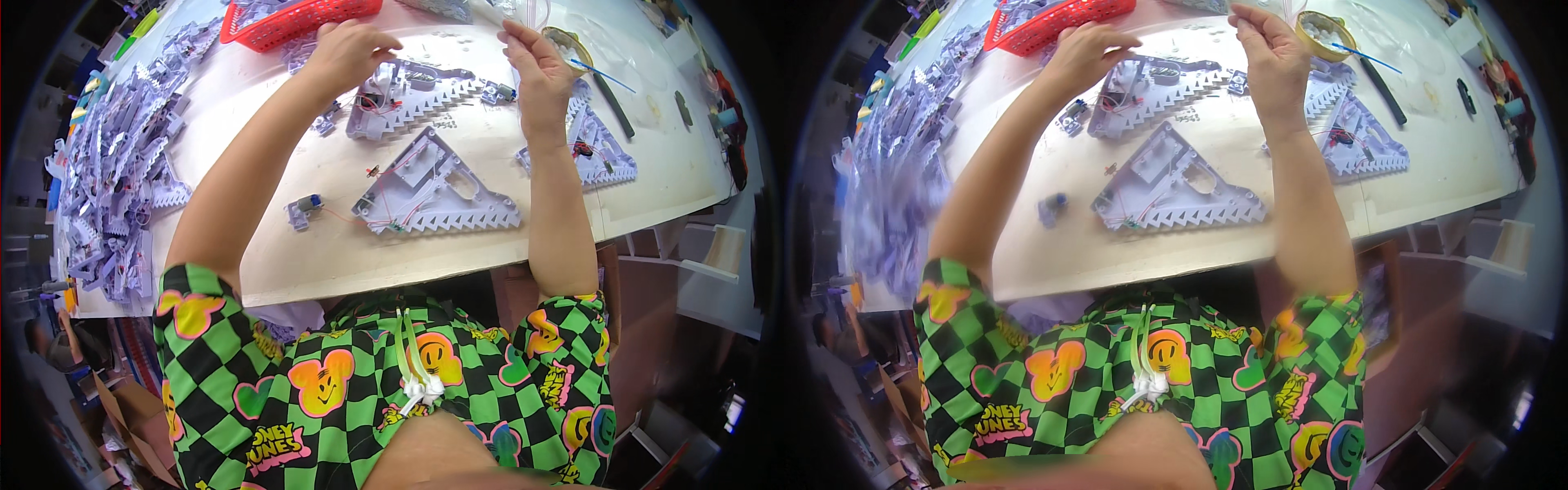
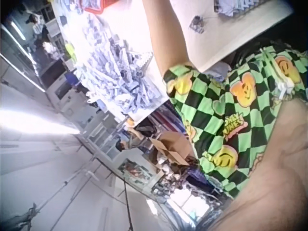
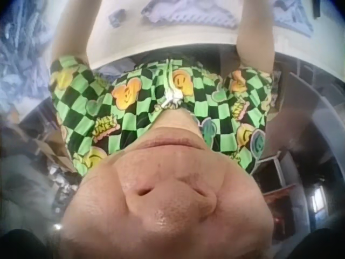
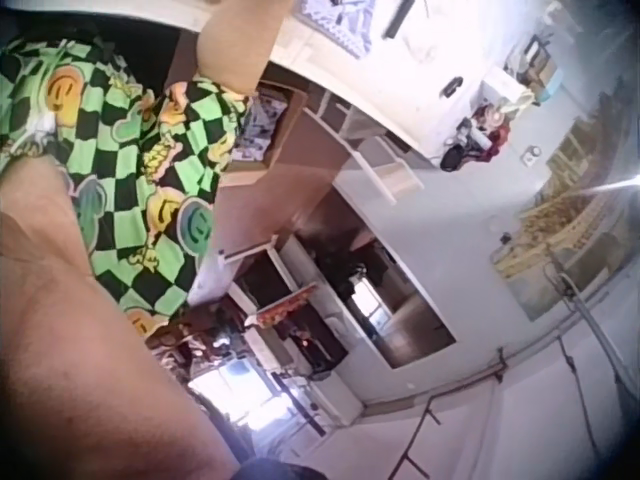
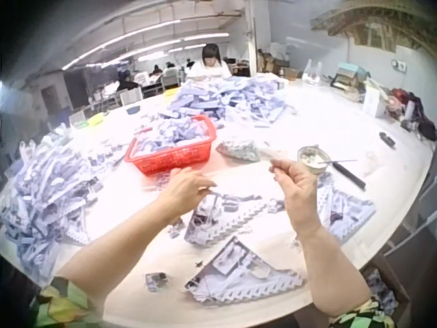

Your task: The person assembles toy gun parts, small motors, and wires into plastic housing by hand.

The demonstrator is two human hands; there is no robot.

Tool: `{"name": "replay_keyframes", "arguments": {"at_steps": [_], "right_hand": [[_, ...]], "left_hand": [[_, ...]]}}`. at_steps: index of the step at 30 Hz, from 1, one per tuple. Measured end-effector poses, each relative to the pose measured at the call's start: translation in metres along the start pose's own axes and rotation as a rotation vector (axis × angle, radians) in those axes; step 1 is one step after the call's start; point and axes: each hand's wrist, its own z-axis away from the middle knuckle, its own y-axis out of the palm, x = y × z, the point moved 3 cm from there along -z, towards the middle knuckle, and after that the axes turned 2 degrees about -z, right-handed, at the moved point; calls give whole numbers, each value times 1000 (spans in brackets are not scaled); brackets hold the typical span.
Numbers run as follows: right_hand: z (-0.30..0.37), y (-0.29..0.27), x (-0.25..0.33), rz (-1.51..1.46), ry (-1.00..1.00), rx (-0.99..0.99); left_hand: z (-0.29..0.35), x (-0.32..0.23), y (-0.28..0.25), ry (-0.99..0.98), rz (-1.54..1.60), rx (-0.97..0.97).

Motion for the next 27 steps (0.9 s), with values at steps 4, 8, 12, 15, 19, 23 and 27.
{"name": "replay_keyframes", "arguments": {"at_steps": [4,8,12,15,19,23,27], "right_hand": [[-14,-8,-12,20,5,23],[-21,-14,-11,180,-10,49],[-25,-19,-20,199,0,76],[-26,-20,-27,229,18,91],[-28,-18,-31,329,16,110],[-32,-24,-29,372,21,76],[-33,-24,-23,371,14,-3]], "left_hand": [[-70,7,45,31,5,230],[-102,19,80,91,-64,187],[-119,20,93,128,54,240],[-123,21,101,158,73,191],[-123,29,111,212,2,77],[-124,27,106,187,44,120],[-126,14,87,100,194,363]]}}
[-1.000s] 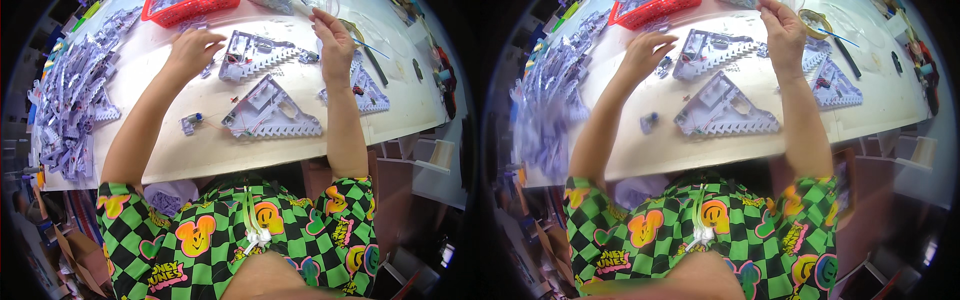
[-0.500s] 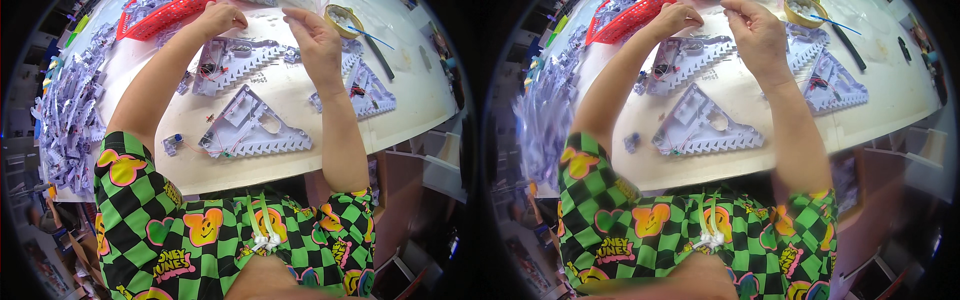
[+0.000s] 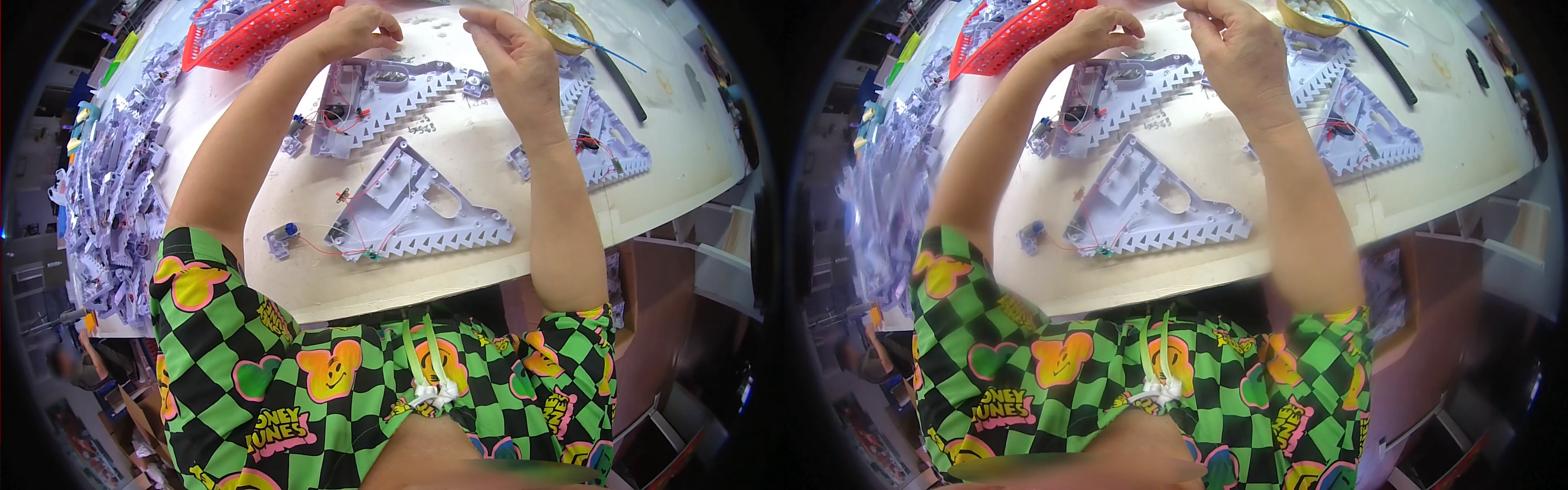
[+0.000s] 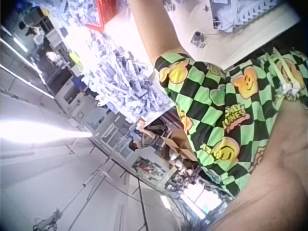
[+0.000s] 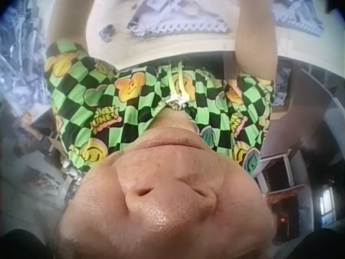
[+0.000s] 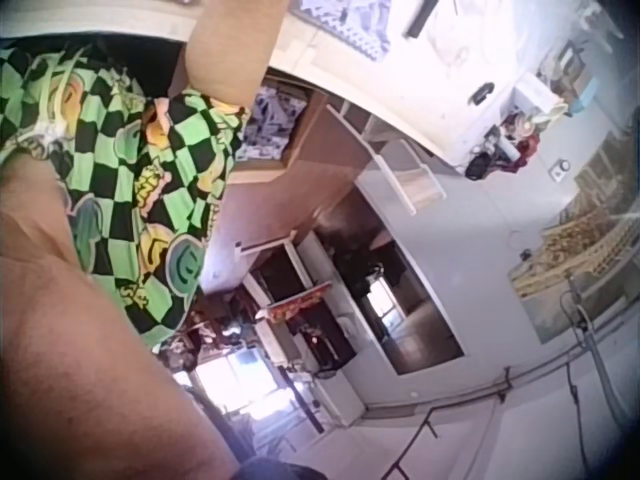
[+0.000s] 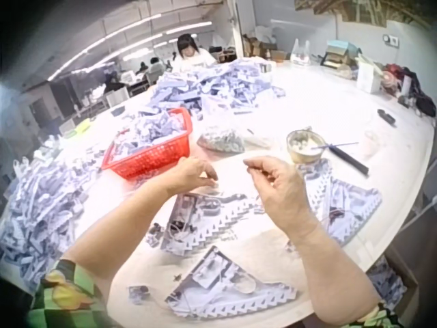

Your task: The person assembles toy gun parts, small motors, and wires into plastic housing by hand.

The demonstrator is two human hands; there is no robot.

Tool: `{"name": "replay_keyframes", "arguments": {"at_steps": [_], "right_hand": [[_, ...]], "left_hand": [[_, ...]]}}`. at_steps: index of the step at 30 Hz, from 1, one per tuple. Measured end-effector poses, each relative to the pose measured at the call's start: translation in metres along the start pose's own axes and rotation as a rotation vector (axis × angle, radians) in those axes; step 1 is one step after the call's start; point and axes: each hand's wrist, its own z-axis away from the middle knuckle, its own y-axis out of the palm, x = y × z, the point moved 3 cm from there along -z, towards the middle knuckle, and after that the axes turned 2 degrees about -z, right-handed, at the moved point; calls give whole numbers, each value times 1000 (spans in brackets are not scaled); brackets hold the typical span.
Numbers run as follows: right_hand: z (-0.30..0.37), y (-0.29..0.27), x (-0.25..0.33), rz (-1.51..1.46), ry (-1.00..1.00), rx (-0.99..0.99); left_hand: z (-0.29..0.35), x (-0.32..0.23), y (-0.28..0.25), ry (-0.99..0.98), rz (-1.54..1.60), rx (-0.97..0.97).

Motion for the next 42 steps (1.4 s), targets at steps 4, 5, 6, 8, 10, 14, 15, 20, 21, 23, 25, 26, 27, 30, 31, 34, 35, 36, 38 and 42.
{"name": "replay_keyframes", "arguments": {"at_steps": [4,5,6,8,10,14,15,20,21,23,25,26,27,30,31,34,35,36,38,42], "right_hand": [[-1,1,-7,22,11,85],[-1,2,-7,11,5,89],[-1,2,-8,12,6,88],[-1,3,-6,8,-27,77],[-2,2,-5,27,-27,72],[-3,0,3,56,-17,32],[-3,0,4,55,-16,32],[-1,-4,5,73,-48,22],[0,-4,4,73,-43,22],[0,-3,3,36,-69,16],[1,-7,2,30,-39,27],[2,-7,1,18,-16,40],[2,-8,-2,18,-12,37],[1,-13,-9,16,-90,-4],[1,-12,-11,-3,-90,-5],[0,-15,-8,-13,-81,-4],[-2,-16,-7,-5,-65,1],[-6,-16,-7,-16,-78,-4],[-15,-18,-3,-31,-277,-78],[-13,-39,15,165,-149,-21]], "left_hand": [[2,-1,6,39,-41,-36],[2,2,6,38,-41,-36],[2,3,6,25,-10,-14],[1,4,6,12,20,8],[1,-2,2,-18,-39,35],[1,-13,-4,17,-62,-2],[2,-19,-4,42,-47,30],[-8,-38,-1,-44,-169,153],[-8,-39,0,-39,-197,155],[-7,-40,2,-34,-224,163],[-6,-46,2,-83,-203,129],[-3,-51,3,-80,-200,134],[2,-65,-3,8,-151,11],[18,-106,-2,219,-49,-103],[24,-113,6,238,-108,-100],[30,-130,16,198,-302,70],[31,-129,20,250,-335,-55],[36,-131,19,296,-378,-177],[39,-134,16,279,-426,-212],[37,-151,16,231,-466,-166]]}}
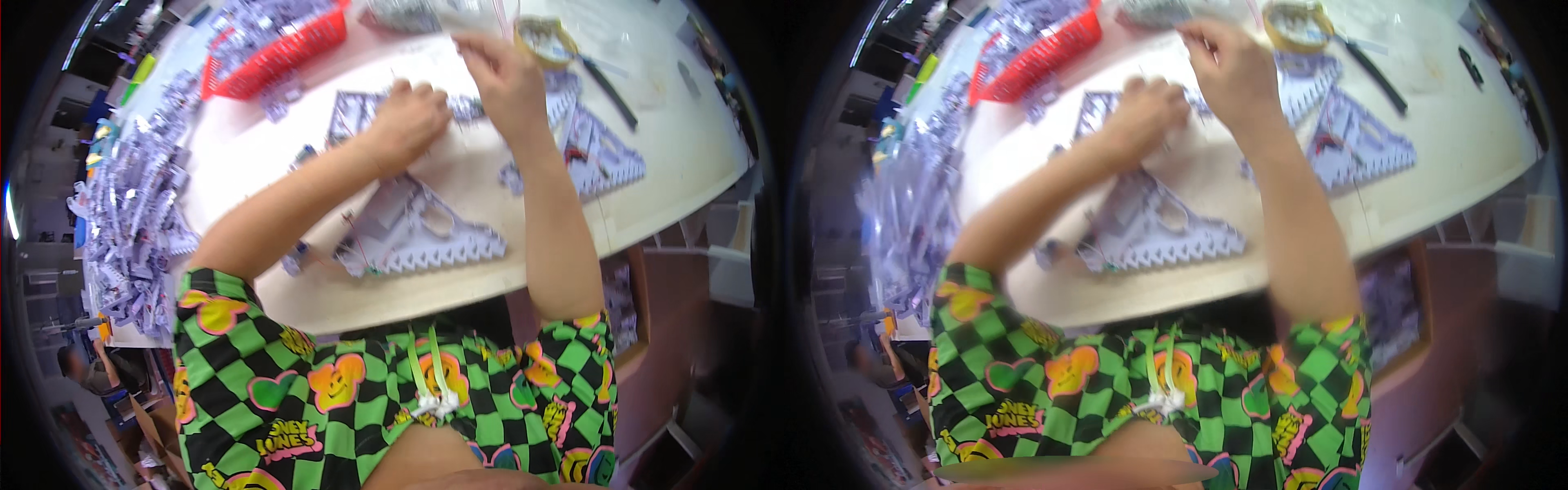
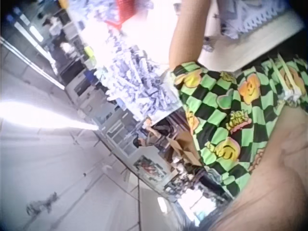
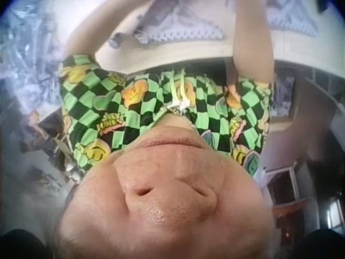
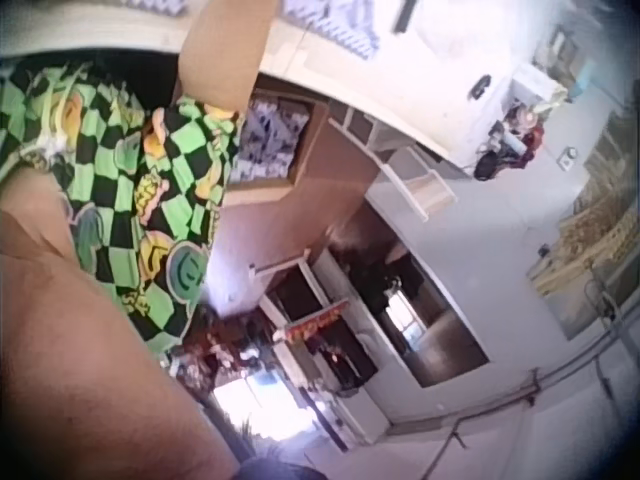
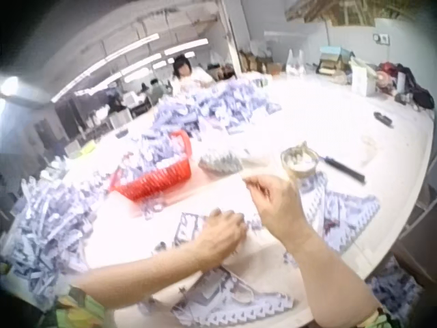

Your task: The person assembles toy gun parts, small motors, and wires into plastic housing by hand.

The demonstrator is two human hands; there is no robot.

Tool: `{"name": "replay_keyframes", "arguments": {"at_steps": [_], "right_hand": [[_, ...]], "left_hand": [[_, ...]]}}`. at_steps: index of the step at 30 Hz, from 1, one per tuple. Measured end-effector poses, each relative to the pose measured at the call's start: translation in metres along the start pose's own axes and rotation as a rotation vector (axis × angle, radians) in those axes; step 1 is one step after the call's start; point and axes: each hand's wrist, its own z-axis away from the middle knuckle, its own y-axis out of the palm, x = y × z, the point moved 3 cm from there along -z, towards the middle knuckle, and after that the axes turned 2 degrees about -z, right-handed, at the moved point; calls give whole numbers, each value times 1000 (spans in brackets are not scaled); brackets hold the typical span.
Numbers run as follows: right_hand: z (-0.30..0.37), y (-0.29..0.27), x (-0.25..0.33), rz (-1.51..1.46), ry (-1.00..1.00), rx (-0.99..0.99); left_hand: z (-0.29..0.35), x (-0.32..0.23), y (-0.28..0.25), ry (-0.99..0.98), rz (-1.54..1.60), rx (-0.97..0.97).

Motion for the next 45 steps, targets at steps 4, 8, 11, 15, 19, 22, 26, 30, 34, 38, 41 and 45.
{"name": "replay_keyframes", "arguments": {"at_steps": [4,8,11,15,19,22,26,30,34,38,41,45], "right_hand": [[-2,-10,27,-35,100,4],[1,-16,44,-113,128,12],[-3,-19,29,-17,90,-5],[-12,-20,10,-71,41,-92],[-5,-9,-10,-103,63,-124],[3,-9,-12,-92,103,-77],[7,-9,-8,-84,124,-36],[9,0,-12,-111,89,-26],[10,8,-15,-73,109,7],[8,17,-16,-65,131,49],[7,22,-16,-44,140,69],[6,27,-14,-41,100,71]], "left_hand": [[6,-7,-30,-47,54,10],[15,-4,-63,-146,222,-23],[4,0,-37,-165,142,-11],[-2,30,-32,-227,220,-190],[-6,85,-10,-419,203,-141],[-4,108,4,-499,226,-8],[0,123,18,-380,289,165],[3,130,33,-253,271,179],[1,137,45,-241,341,151],[-3,139,54,-235,366,165],[-5,139,54,-277,366,153],[6,134,38,-171,450,17]]}}
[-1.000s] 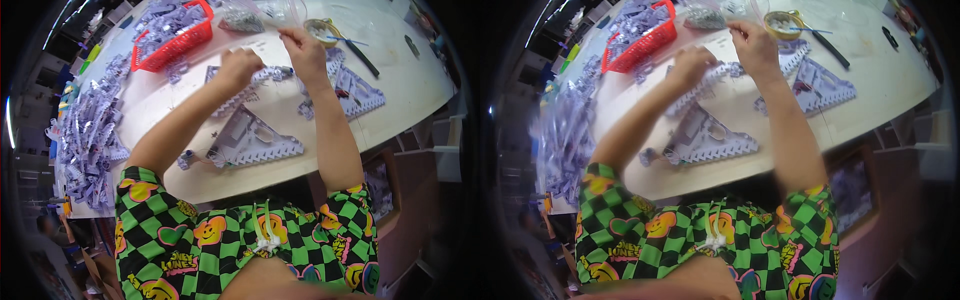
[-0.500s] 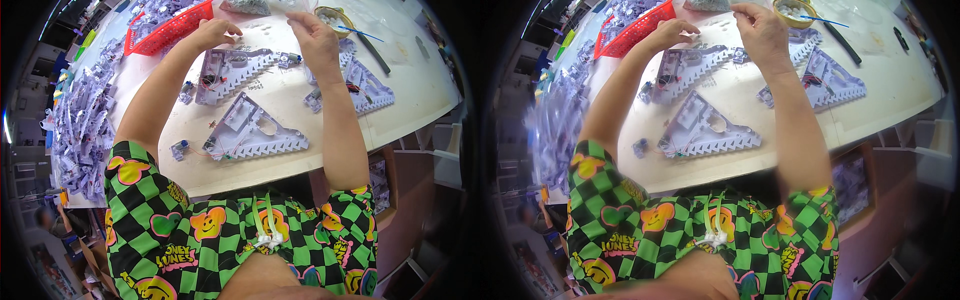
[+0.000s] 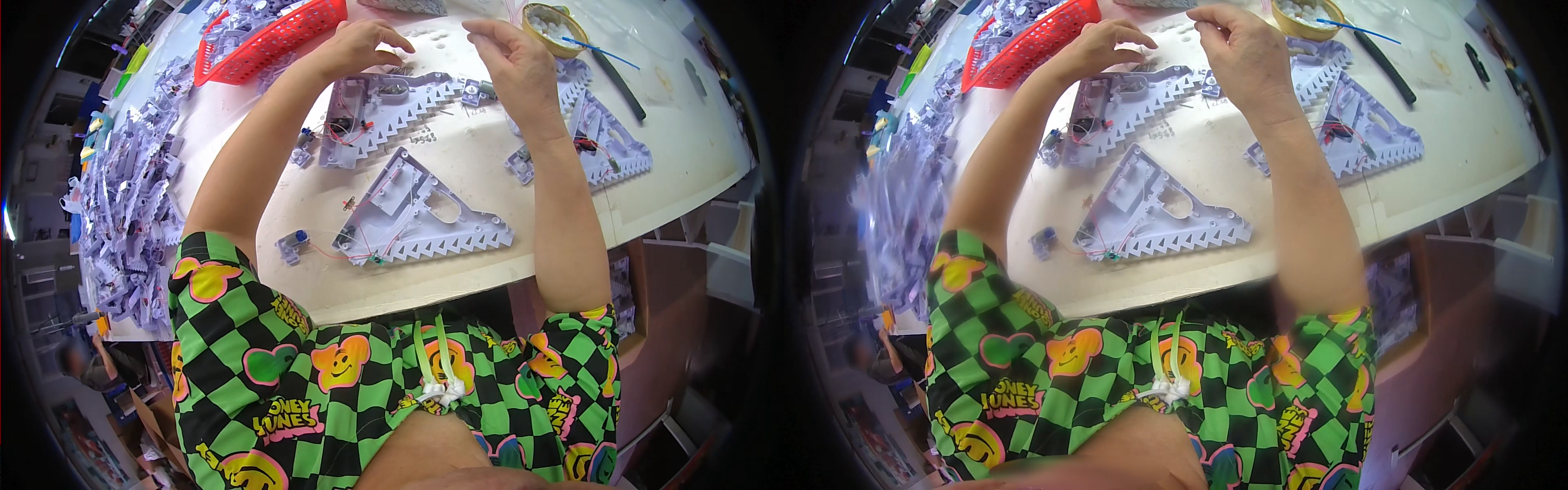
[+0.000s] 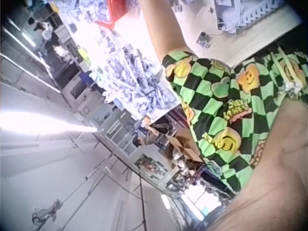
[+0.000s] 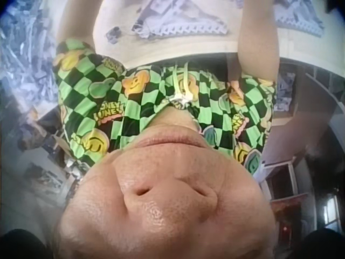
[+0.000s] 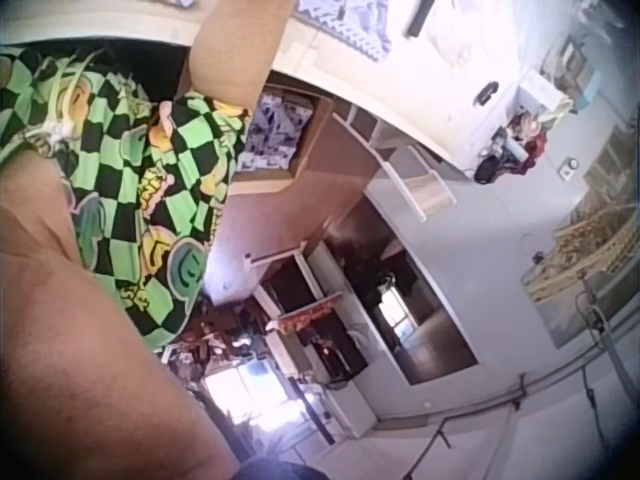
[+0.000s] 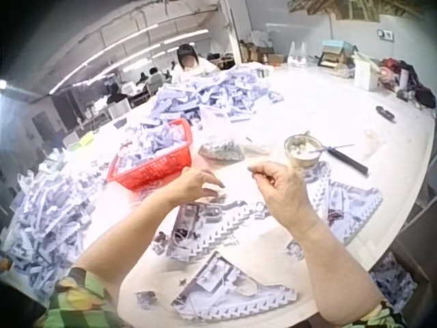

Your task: The person assembles toy gun parts, small motors, and wires into plastic housing by hand.

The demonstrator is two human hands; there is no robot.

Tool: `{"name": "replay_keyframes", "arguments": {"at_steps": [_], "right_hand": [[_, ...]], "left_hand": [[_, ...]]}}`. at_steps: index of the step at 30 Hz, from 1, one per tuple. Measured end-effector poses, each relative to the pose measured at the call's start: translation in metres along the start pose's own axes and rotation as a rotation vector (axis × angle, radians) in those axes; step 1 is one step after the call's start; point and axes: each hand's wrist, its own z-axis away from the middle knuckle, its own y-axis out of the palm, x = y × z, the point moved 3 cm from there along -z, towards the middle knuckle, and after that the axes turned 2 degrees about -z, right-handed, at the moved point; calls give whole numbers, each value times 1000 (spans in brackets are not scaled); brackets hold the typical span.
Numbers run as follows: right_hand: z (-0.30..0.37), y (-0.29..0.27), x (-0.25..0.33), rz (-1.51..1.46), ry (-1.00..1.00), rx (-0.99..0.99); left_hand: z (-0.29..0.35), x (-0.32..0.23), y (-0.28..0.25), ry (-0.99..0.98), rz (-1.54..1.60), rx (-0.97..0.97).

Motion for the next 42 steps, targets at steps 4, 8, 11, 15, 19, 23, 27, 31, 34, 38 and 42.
{"name": "replay_keyframes", "arguments": {"at_steps": [4,8,11,15,19,23,27,31,34,38,42], "right_hand": [[1,1,2,-5,9,17],[3,-2,5,-8,31,26],[2,1,2,-16,46,48],[3,-2,-5,-7,46,32],[-4,3,-9,-5,9,15],[-10,-2,13,73,-95,-25],[-6,-25,41,94,73,16],[-5,-28,63,28,37,5],[-6,-26,64,19,59,12],[-7,-27,67,21,43,-13],[-9,-25,66,20,34,-7]], "left_hand": [[0,-15,-3,77,-50,138],[-2,-15,0,112,-19,148],[-1,-8,5,85,28,115],[-8,-13,8,13,90,80],[-13,-2,8,-119,240,107],[-7,-12,-14,12,125,185],[-14,-49,-35,-69,-4,220],[1,-52,-45,-80,-26,191],[1,-54,-51,-98,-57,184],[8,-53,-72,-110,-15,166],[12,-45,-75,-114,-70,213]]}}
